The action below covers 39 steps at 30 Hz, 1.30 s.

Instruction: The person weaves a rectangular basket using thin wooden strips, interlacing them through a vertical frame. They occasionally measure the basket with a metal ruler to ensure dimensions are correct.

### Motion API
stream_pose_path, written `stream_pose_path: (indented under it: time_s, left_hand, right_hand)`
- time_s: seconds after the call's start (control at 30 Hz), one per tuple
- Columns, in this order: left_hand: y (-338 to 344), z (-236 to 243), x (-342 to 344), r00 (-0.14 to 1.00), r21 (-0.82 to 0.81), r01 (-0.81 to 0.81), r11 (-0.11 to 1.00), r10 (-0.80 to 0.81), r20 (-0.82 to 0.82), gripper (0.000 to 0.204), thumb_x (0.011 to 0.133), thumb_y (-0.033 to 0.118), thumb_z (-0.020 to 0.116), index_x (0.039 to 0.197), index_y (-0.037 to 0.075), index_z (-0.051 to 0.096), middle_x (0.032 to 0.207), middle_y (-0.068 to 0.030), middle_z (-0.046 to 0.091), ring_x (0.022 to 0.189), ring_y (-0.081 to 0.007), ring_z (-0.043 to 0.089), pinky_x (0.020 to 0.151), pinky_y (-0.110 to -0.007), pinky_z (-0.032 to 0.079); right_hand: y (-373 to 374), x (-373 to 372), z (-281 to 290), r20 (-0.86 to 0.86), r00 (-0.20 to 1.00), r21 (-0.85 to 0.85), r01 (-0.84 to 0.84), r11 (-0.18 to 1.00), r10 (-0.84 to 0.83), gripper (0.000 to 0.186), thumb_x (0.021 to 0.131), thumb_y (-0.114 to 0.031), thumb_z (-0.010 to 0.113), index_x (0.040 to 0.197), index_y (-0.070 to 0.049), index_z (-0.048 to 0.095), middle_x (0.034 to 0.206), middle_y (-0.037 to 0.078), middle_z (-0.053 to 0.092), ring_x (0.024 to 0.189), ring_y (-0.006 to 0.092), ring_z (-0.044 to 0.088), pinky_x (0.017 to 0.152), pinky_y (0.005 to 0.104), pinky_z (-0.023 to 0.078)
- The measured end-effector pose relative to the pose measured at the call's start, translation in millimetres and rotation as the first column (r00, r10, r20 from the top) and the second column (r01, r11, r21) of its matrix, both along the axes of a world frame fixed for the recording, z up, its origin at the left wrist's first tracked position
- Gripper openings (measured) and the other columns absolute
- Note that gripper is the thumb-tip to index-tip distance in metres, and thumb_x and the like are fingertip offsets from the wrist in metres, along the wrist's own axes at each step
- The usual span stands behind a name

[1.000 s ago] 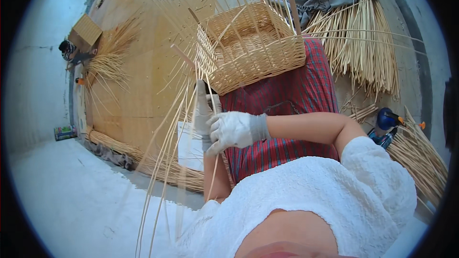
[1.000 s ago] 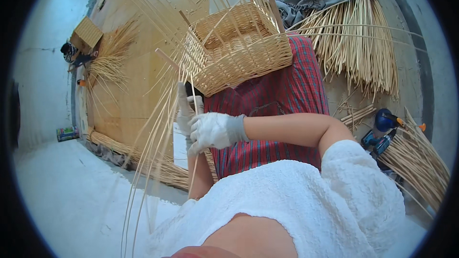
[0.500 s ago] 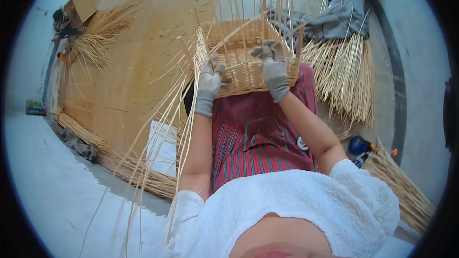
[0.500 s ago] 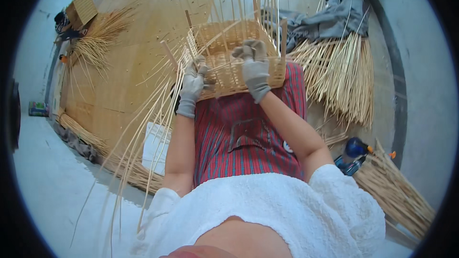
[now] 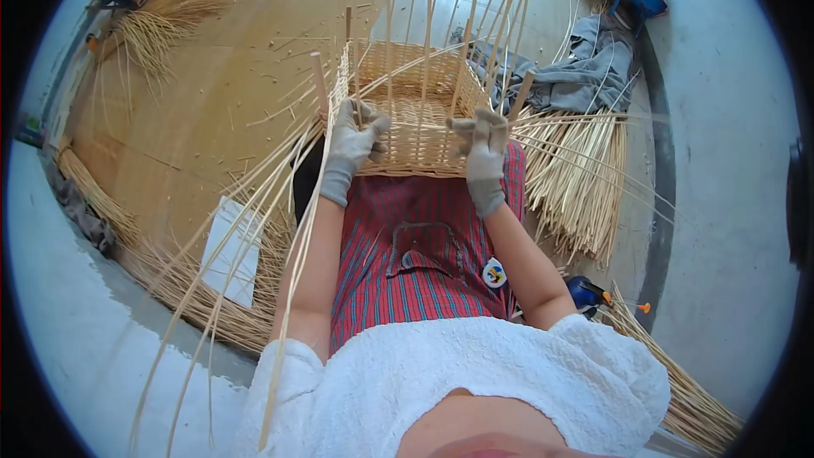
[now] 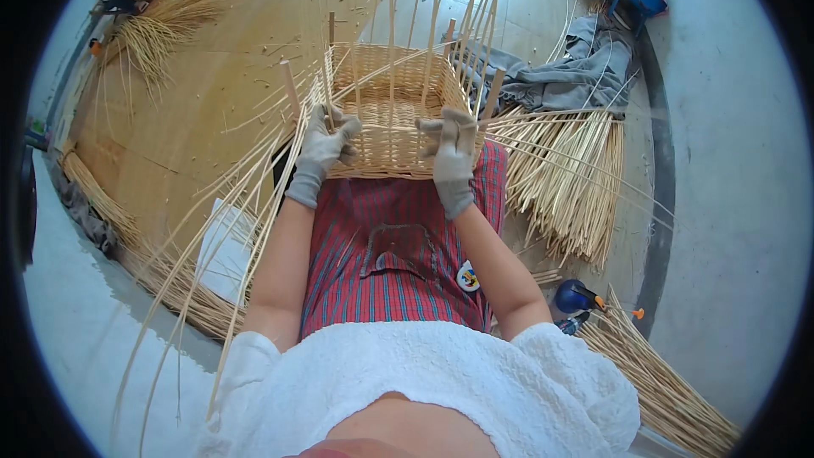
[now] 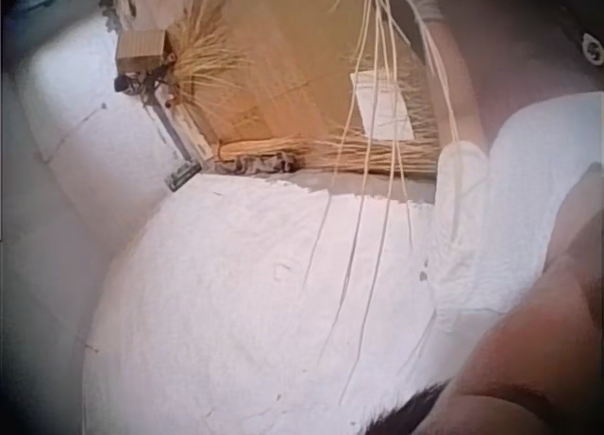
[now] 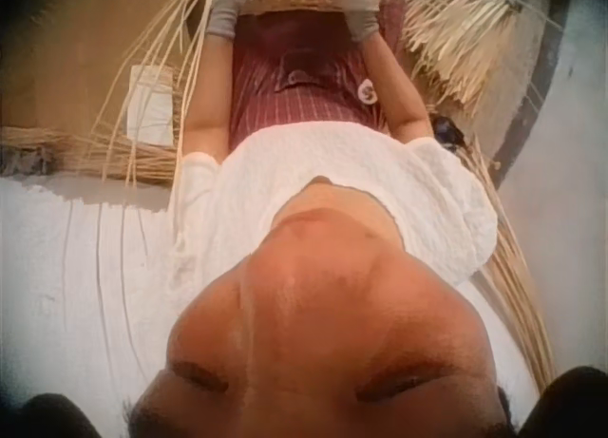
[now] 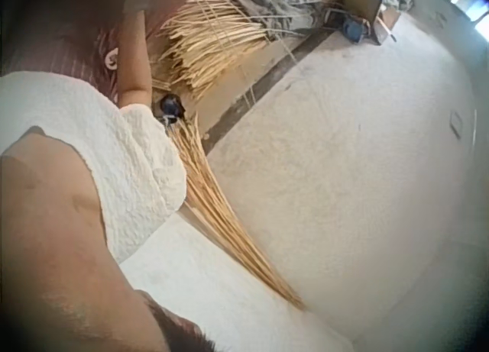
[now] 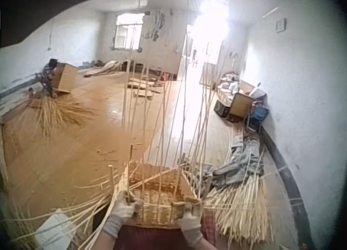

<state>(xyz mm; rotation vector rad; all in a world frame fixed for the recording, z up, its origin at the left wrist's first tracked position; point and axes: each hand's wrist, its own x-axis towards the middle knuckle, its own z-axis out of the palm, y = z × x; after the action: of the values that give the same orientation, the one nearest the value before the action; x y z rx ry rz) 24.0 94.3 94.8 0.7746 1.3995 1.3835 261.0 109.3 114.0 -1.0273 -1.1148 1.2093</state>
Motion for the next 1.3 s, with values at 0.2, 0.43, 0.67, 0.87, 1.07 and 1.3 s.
stream_pose_path:
  time_s: [0.2,0.43,0.67,0.87,1.07,1.3]
  left_hand:
    - [6.2,6.3,25.0,0.946,-0.107,-0.253,0.961,0.223,-0.238,0.044,0.086,0.031,0.086,0.096,0.01,0.049,0.064,-0.0076,0.063,0.037,-0.0152,0.054,0.033,-0.032,0.038]
    - [11.8,34.7,66.3,0.488,0.31,-0.031,0.95,0.285,-0.825,0.037,0.104,0.035,0.06,0.129,0.008,0.06,0.095,-0.0076,0.075,0.081,-0.0341,0.073,0.075,-0.033,0.058]
    - [30.0,21.2,76.1,0.776,-0.301,0.146,0.942,-0.297,-0.556,0.049,0.1,0.054,0.059,0.109,0.007,0.068,0.082,-0.0122,0.071,0.07,-0.0276,0.071,0.075,-0.042,0.057]
    - [4.4,39.8,99.2,0.629,0.289,-0.016,0.957,0.234,-0.742,0.068,0.088,0.026,0.076,0.149,0.017,0.046,0.131,-0.0108,0.062,0.113,-0.03,0.067,0.091,-0.041,0.056]
    - [13.0,22.0,165.7,0.194,-0.182,0.344,0.921,-0.259,-0.946,0.081,0.089,0.011,0.067,0.16,0.032,0.033,0.139,-0.0134,0.053,0.096,-0.0375,0.068,0.087,-0.047,0.057]
    - [19.3,-6.0,176.8,-0.126,-0.016,0.265,0.964,0.019,-0.992,0.07,0.09,0.007,0.057,0.154,0.029,0.04,0.123,-0.017,0.058,0.086,-0.0331,0.069,0.075,-0.045,0.056]
  right_hand:
    - [-14.9,-13.1,28.9,0.077,0.978,0.074,-0.198,0.977,0.193,0.019,0.11,-0.022,0.049,0.12,-0.01,0.059,0.096,0.008,0.074,0.086,0.0184,0.075,0.051,0.023,0.05]
    - [17.3,9.1,-16.5,-0.026,0.999,-0.122,0.017,0.992,-0.02,0.013,0.106,-0.013,0.056,0.117,-0.008,0.062,0.108,0.009,0.075,0.091,0.018,0.075,0.065,0.0268,0.057]
    - [94.7,-25.2,54.9,0.316,0.944,0.626,-0.129,0.77,-0.099,0.052,0.101,-0.001,0.055,0.151,-0.009,0.044,0.118,0.013,0.067,0.105,0.0198,0.067,0.091,0.0386,0.056]
    - [38.4,83.2,-13.2,0.118,0.95,0.229,0.259,0.938,-0.29,0.028,0.1,-0.003,0.06,0.128,-0.003,0.056,0.103,0.011,0.067,0.093,0.0203,0.067,0.089,0.0378,0.056]
    - [78.8,54.8,84.2,0.71,0.216,0.704,-0.212,0.677,-0.671,0.062,0.087,-0.004,0.066,0.148,-0.011,0.055,0.142,0.025,0.054,0.139,0.0405,0.045,0.112,0.0462,0.039]
    - [66.0,79.5,42.8,0.594,0.43,0.789,-0.144,0.598,-0.68,0.059,0.091,-0.01,0.062,0.149,-0.006,0.05,0.13,0.019,0.066,0.125,0.0394,0.059,0.107,0.0508,0.043]
